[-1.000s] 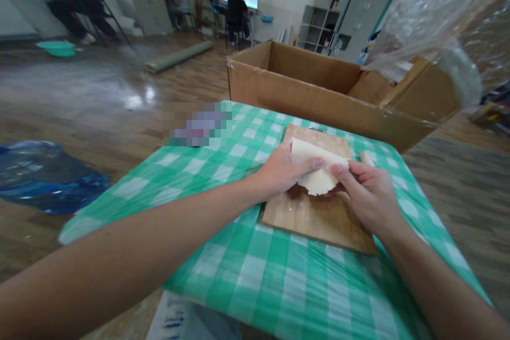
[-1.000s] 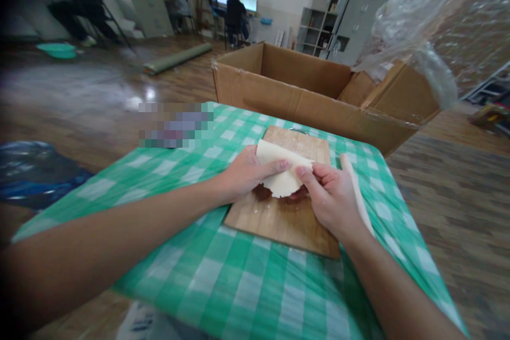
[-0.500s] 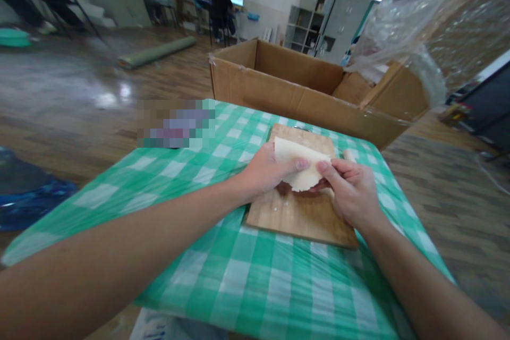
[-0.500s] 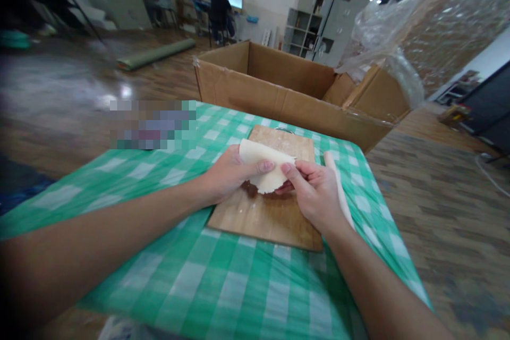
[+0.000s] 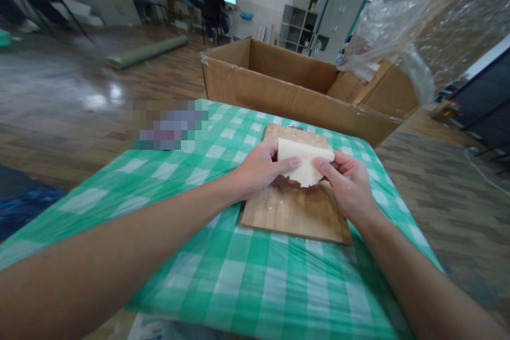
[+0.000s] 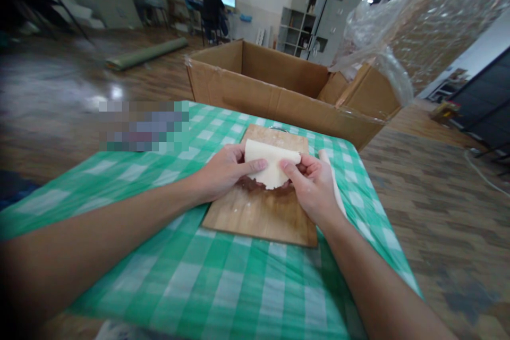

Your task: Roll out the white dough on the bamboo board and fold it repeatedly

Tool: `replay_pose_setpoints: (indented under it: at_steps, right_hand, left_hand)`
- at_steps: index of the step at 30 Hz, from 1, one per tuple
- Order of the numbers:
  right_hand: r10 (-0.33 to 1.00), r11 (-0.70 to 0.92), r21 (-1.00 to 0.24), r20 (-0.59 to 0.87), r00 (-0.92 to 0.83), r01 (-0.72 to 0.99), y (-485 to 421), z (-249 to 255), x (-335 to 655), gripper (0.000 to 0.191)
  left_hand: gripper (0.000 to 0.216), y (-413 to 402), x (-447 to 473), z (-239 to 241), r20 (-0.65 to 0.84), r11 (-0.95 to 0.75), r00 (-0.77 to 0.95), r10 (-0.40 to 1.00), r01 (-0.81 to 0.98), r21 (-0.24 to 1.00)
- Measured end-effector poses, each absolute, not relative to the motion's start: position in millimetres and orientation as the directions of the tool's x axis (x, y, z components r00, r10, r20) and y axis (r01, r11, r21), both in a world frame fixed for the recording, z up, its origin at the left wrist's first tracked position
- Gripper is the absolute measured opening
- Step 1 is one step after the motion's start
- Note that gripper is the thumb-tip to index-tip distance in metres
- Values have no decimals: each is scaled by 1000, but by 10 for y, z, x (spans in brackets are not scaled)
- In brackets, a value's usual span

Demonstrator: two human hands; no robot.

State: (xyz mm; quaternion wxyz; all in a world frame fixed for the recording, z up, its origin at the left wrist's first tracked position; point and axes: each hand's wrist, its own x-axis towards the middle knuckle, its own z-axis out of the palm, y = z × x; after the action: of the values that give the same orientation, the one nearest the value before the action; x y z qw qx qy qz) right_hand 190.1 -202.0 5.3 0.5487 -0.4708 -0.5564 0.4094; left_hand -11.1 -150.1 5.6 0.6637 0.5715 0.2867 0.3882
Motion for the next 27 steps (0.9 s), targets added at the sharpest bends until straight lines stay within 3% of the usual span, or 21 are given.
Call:
replay_pose_setpoints:
  at_steps: [3, 7, 12, 17, 27]
  right_hand:
    - [979, 199, -977, 202, 32, 77, -2041, 67, 1870, 29]
    - [967, 253, -944, 256, -14, 214, -2105, 167, 1783, 27]
    - [949, 307, -928, 315, 5, 212, -2107, 173, 1779, 22]
    - [954, 288, -950, 296, 49, 123, -2071, 80, 1816, 24]
    - [966, 243, -956, 254, 53, 162, -2101, 149, 1790, 33]
  left_hand:
    - [31, -1501, -123, 59, 78, -37, 510, 856, -91, 995]
    - [28, -1524, -122, 88, 113, -94, 509, 854, -62, 994]
    - [33, -1534, -117, 113, 88, -24, 558, 825, -121, 992]
    - [32, -1530, -119, 112, 62, 74, 601, 797, -198, 977]
    - [28, -1519, -110, 107, 17, 165, 622, 783, -234, 958]
